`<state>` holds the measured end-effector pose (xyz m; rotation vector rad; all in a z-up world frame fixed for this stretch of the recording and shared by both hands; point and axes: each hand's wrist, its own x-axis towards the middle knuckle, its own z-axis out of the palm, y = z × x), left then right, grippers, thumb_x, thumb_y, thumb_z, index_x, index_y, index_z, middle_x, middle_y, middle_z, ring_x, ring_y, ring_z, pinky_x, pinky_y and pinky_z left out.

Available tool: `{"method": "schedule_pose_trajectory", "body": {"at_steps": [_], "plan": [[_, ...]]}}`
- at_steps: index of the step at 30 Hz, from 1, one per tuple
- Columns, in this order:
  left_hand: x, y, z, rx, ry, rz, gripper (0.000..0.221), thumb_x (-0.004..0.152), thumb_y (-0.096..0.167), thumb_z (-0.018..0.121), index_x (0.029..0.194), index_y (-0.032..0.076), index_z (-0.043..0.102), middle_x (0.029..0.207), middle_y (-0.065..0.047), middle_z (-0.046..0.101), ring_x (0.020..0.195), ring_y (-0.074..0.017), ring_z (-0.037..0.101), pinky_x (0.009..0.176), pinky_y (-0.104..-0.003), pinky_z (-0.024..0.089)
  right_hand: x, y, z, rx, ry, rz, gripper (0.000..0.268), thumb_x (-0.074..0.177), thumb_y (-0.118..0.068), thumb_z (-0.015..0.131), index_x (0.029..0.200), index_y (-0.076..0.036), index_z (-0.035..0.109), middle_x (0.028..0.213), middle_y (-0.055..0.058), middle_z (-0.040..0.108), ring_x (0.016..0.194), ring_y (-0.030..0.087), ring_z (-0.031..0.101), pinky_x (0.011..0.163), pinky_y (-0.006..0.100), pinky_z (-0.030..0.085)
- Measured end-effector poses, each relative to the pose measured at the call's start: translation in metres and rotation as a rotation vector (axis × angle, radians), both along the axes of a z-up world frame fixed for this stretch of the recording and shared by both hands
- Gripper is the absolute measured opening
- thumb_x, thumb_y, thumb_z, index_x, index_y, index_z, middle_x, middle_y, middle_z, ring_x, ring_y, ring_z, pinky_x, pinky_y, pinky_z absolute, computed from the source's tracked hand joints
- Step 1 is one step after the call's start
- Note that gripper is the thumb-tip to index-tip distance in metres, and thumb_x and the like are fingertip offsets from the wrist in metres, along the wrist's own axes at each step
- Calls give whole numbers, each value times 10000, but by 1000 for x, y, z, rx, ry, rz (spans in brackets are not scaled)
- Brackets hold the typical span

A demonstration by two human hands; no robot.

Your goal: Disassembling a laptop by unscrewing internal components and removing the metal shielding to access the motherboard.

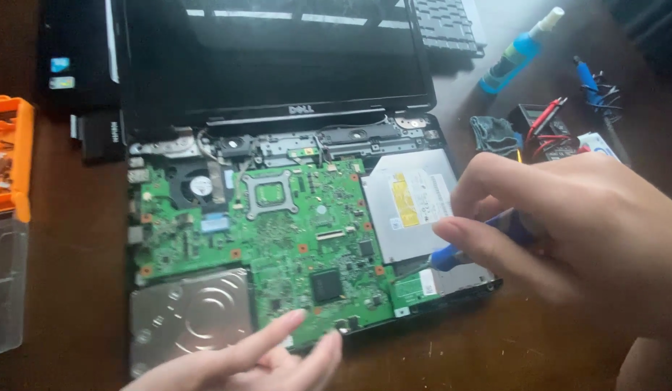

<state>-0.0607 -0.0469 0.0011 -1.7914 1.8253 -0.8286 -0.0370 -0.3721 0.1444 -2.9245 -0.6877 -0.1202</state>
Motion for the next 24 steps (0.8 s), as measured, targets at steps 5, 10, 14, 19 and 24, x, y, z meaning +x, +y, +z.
{"method": "schedule_pose_trajectory", "body": {"at_steps": [5,10,14,19,24], "plan": [[0,0,-2,61,43,-3,570,957,17,435,1511,-115,402,1035,-142,550,1437,-240,372,1238,-483,344,6,-7,1,-6,28,55,167,889,-436,685,890,-270,668,584,-103,747,403,170,654,432,358,491],[2,-1,5,26,58,-2,524,984,-4,427,1501,-89,419,1036,-86,473,1527,-211,276,1220,-431,387,8,-10,-3,-71,-23,-12,304,863,-564,668,801,-266,649,467,-58,702,365,234,612,427,373,447],[1,5,-4,83,111,-49,180,905,-15,513,764,82,457,1404,-226,532,1570,-256,301,1204,-472,380,2,-11,0,-4,34,21,290,862,-475,738,883,-236,576,478,-40,584,381,216,525,417,373,425],[0,14,-6,167,95,-49,118,883,-74,522,798,8,518,1169,-208,584,1579,-297,342,1144,-519,445,-6,-10,1,-3,80,-50,320,761,-464,804,908,-268,599,601,-91,701,472,194,595,467,354,472],[5,-13,38,-421,243,142,435,1096,416,388,1225,92,647,1297,-22,691,1361,-70,530,1146,-375,373,-4,1,2,19,9,49,304,843,-472,762,904,-237,579,557,-58,711,492,191,681,450,349,487]]}}
